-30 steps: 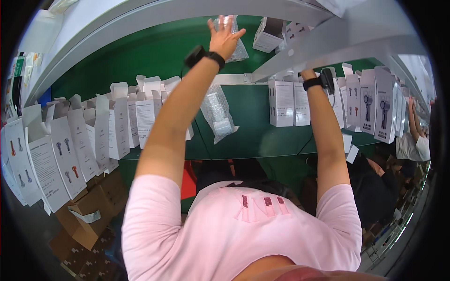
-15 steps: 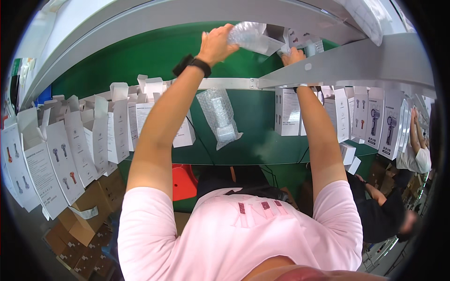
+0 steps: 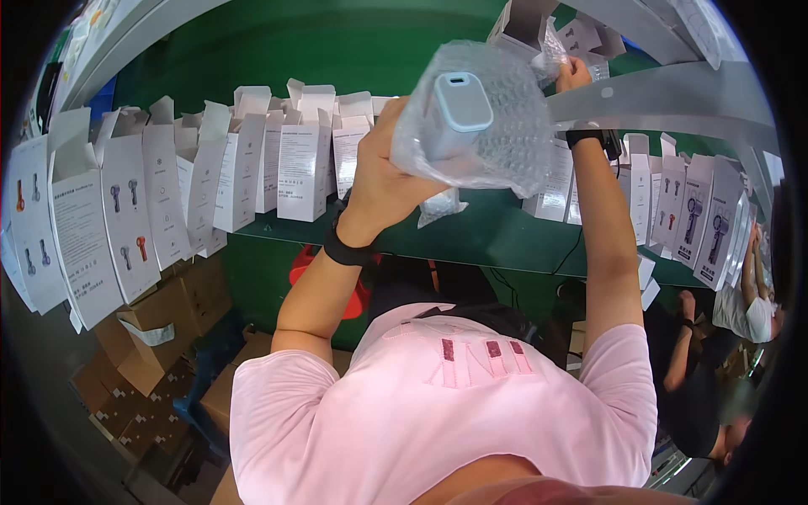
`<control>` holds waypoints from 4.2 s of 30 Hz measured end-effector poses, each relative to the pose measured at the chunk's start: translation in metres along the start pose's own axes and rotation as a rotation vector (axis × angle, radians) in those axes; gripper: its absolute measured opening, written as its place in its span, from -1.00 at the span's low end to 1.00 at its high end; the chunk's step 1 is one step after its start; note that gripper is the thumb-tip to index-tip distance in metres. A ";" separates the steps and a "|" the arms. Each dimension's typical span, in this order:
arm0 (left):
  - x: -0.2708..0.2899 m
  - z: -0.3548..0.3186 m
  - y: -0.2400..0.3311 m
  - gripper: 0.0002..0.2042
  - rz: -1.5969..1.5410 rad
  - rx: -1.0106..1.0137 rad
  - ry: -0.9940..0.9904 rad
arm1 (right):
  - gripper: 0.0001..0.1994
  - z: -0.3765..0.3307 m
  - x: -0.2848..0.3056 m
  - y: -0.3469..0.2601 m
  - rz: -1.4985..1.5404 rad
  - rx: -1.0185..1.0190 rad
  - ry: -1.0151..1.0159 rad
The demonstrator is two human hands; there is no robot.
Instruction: Packaging handheld electronic devices into individual product boxes along with manuals.
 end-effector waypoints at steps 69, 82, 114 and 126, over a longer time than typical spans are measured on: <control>-0.217 0.044 -0.041 -0.25 0.224 0.223 -0.810 | -0.71 -0.040 0.224 -0.074 -0.907 0.066 -0.737; -0.148 -0.040 -0.074 -0.23 -0.831 0.635 -0.452 | -0.66 -0.153 0.285 -0.170 -0.578 -0.017 -0.535; -0.026 -0.093 -0.006 -0.31 -0.992 0.732 0.212 | -0.18 -0.240 0.233 -0.039 -0.441 -0.184 0.146; 0.059 -0.072 0.040 -0.37 0.021 0.087 -0.108 | -0.67 -0.222 0.099 -0.187 0.212 0.241 -0.305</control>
Point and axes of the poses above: each hand's wrist, its own z-axis towards the middle knuckle, its own x-axis out of the back of the hand, y = z × x, the point moved 1 cm from there along z, towards the middle knuckle, and after that the axes turned 4 degrees about -x, right-handed, at the moved point
